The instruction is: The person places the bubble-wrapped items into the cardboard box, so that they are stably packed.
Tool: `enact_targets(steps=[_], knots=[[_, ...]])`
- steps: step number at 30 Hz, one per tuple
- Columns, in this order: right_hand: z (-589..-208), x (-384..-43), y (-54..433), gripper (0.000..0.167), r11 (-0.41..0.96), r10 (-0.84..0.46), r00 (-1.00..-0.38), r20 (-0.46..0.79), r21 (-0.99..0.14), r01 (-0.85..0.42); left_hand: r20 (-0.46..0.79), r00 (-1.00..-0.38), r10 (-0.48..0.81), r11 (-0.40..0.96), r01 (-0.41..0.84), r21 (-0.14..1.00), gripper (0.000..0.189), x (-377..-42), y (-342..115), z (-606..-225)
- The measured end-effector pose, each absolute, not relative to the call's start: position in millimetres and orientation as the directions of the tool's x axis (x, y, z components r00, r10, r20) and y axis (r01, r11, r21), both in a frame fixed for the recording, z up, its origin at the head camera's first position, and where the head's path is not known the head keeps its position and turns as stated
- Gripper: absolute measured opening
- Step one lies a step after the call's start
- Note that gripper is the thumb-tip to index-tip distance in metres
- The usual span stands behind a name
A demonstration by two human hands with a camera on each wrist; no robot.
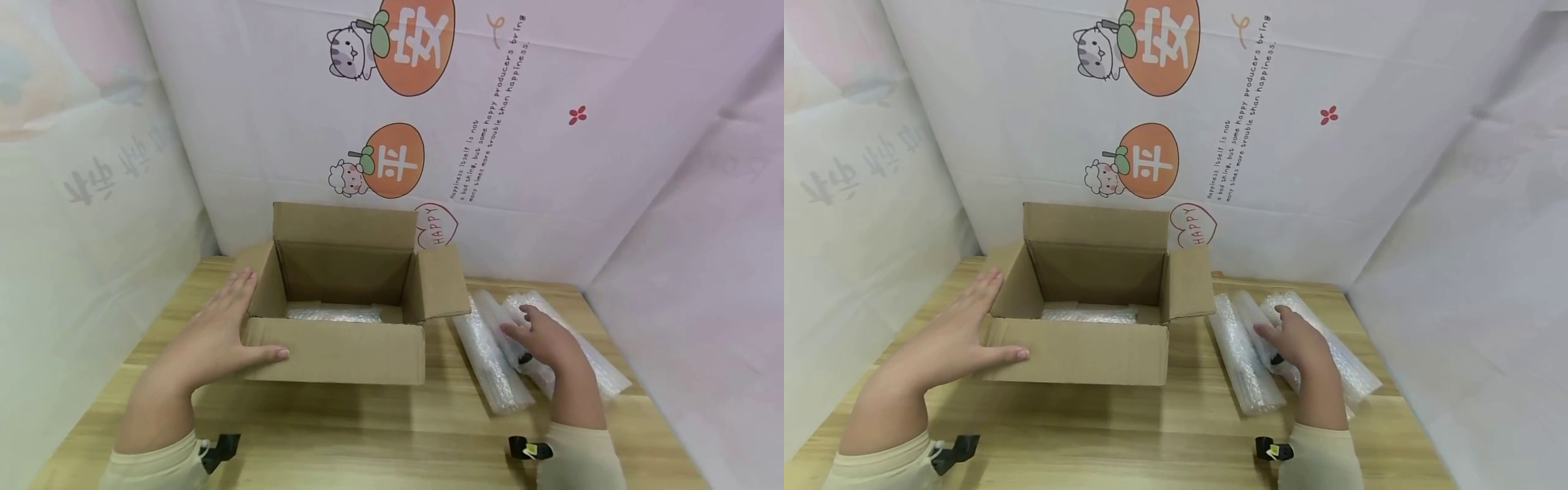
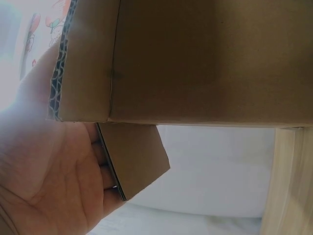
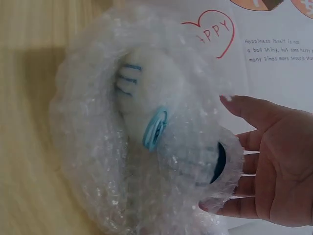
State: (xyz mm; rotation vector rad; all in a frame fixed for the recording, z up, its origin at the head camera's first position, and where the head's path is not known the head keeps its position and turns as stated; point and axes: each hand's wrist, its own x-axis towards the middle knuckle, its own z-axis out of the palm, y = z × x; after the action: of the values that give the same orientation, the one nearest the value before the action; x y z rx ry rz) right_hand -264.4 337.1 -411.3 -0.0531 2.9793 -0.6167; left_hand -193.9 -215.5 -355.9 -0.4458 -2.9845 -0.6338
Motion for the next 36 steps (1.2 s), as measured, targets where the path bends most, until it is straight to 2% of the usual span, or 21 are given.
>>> enact_targets(steps=[4, 36], knots=[[-414.7, -264.7, 334.8, 0.088, 0.918, -0.041, -0.991, -0.13, -0.397, 0.014, 0.115, -0.956, 0.271, 0.874, 0.295, 0.387, 0.132, -194.1, -216.3, -356.2], [-419.9, -267.1, 325.6, 0.072, 0.95, -0.016, -0.995, -0.099, -0.312, 0.016, 0.11, -0.956, 0.272, 0.875, 0.293, 0.384, 0.131, -193.2, -216.2, -354.6]])
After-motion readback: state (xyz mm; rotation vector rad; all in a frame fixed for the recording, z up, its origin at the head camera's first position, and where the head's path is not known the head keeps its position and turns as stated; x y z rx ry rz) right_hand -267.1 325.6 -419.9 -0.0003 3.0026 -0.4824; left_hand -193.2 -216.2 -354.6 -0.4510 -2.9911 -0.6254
